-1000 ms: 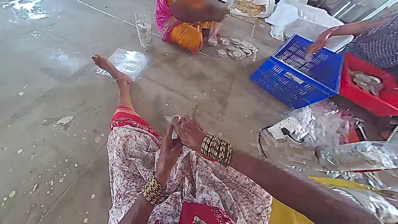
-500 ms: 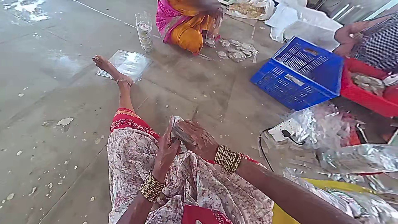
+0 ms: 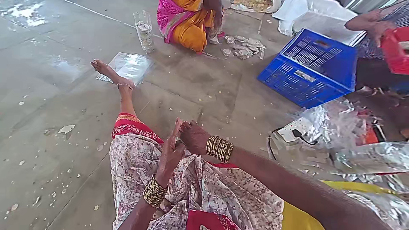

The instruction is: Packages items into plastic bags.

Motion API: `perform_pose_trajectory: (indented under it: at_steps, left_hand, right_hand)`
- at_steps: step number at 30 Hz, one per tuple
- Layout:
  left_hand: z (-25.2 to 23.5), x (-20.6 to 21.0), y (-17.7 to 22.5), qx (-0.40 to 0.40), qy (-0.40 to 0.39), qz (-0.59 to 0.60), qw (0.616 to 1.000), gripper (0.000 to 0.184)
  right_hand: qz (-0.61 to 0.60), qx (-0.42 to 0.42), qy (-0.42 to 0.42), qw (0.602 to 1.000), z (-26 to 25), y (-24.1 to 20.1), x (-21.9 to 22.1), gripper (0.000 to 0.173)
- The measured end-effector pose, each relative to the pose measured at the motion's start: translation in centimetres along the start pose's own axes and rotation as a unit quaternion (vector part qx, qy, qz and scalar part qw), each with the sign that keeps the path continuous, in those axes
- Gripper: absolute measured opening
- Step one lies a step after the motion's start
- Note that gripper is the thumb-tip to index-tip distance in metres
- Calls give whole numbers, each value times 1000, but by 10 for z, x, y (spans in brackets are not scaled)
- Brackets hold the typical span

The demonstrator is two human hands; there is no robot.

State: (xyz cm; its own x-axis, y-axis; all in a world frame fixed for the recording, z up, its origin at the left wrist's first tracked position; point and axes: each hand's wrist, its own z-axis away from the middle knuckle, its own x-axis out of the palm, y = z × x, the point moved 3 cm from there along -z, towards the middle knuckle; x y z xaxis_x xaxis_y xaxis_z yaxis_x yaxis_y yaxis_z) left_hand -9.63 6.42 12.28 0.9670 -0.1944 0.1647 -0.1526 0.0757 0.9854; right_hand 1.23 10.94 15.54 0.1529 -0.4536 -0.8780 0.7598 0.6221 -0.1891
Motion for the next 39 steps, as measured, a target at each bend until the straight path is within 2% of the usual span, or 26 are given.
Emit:
perform_pose_trajectory:
  at_steps: [2, 3, 4, 5, 7, 9, 14, 17, 20, 22, 24, 25, 27, 29, 32, 35, 36, 39]
  left_hand:
    - [-3, -3, -1, 5, -4, 8, 1000, 79]
    - [-4, -5, -1, 6, -5, 15, 1000, 79]
    - [-6, -7, -1, 10, -6, 26, 1000, 78]
    - [-8, -9, 0, 14, -10, 32, 999, 78]
    - [-8, -10, 1, 8, -23, 33, 999, 76]
    - [-9, -7, 3, -5, -33, 36, 999, 76]
    - [-8, 4, 2, -34, -15, -19, 999, 77]
    - [-5, 9, -1, 0, -13, -71, 997, 77]
    - [-9, 9, -4, 26, -32, -103, 994, 80]
    - [-12, 7, -5, 21, -35, -107, 993, 78]
    - [-14, 3, -5, 32, 10, -104, 994, 73]
    - [-18, 0, -4, 47, 46, -112, 992, 71]
    - [-21, -11, -4, 72, 60, -138, 986, 72]
    - [-25, -20, 0, 90, 55, -171, 980, 78]
    - [-27, -15, 16, 80, 35, -239, 967, 78]
    - [-31, -7, 30, 145, 27, -312, 938, 72]
    - [-31, -7, 31, 157, 22, -337, 928, 70]
    - [-26, -6, 23, 125, -7, -438, 890, 63]
  right_hand:
    - [-151, 2, 15, 988, 6, 12, 2, 62]
    - [-256, -22, 8, 966, 11, 21, 0, 67]
    - [-350, -50, 3, 935, 17, 31, -3, 66]
    - [-388, -66, 9, 919, 22, 39, -7, 58]
    - [-341, -41, 55, 938, 32, 43, -12, 32]
    - [-244, 15, 37, 969, 32, 33, -14, 23]
    - [-127, 84, -85, 985, 8, 13, -11, 40]
    - [-82, 108, -92, 986, 6, 4, -16, 35]
    - [-102, 135, -75, 983, 11, -6, -7, 21]
    - [-130, 127, -49, 982, 13, 0, 6, 23]
    - [-185, 92, 3, 978, 17, 12, 17, 29]
    - [-233, 58, 43, 970, 23, 21, 19, 31]
    - [-298, -30, 137, 944, 43, 33, 28, 36]
    - [-233, -51, 144, 960, 65, 34, 27, 42]
    - [-101, 9, 205, 973, 74, 20, 30, 19]
    - [-57, -9, 287, 956, 76, -17, 23, 9]
    - [-56, -6, 289, 956, 76, -26, 26, 10]
    - [-207, 43, 129, 969, 73, -24, 32, 31]
